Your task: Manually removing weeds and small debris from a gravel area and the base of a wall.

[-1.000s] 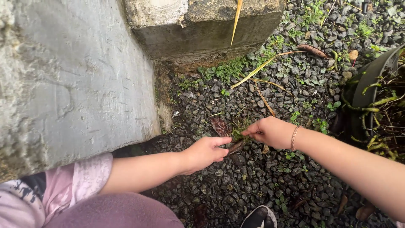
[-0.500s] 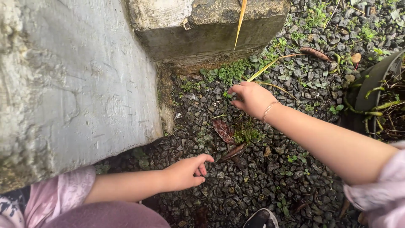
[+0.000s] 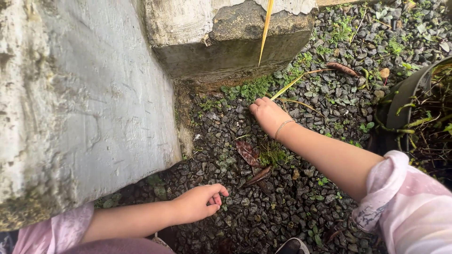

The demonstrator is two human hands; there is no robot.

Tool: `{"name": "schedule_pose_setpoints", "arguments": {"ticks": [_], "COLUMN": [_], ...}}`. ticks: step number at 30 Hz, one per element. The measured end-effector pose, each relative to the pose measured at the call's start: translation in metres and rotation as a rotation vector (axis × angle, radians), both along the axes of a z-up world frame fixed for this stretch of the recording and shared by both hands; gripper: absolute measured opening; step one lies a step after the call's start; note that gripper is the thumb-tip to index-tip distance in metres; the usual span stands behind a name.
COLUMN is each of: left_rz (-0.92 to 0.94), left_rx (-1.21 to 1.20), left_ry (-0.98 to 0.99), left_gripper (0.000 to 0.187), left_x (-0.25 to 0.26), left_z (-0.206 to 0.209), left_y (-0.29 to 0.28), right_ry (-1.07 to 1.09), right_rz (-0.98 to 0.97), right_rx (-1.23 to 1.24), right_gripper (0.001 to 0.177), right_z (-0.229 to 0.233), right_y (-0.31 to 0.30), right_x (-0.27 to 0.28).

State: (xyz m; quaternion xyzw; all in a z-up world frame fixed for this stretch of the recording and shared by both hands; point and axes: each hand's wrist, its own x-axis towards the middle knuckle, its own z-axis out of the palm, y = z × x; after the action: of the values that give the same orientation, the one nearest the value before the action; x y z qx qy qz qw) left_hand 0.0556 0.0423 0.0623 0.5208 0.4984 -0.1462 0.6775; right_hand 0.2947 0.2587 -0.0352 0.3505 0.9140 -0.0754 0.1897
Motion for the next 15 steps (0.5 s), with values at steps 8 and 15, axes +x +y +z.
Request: {"name": "schedule_pose_setpoints", "arguments": {"ticks": [8,15], "left_rz": [0.027,0.055], "left_rx": [0.004,0.001], "left_ry": [0.014,0.036], "left_gripper": [0.035,0.033], "left_x": [-0.013,-0.024], "left_z": [-0.012,-0.012], "left_y": [-0.007,-0.011], "right_ry": [-0.062,0.262], "right_rz": [-0.435,-0.306], "right_rx": [-0.736,-0.291], "right_gripper": [0.020,0.062], "right_z": [0.136,0.072], "right_y": [-0.009,0.020], "right_x": [-0.009,-0.007]}}
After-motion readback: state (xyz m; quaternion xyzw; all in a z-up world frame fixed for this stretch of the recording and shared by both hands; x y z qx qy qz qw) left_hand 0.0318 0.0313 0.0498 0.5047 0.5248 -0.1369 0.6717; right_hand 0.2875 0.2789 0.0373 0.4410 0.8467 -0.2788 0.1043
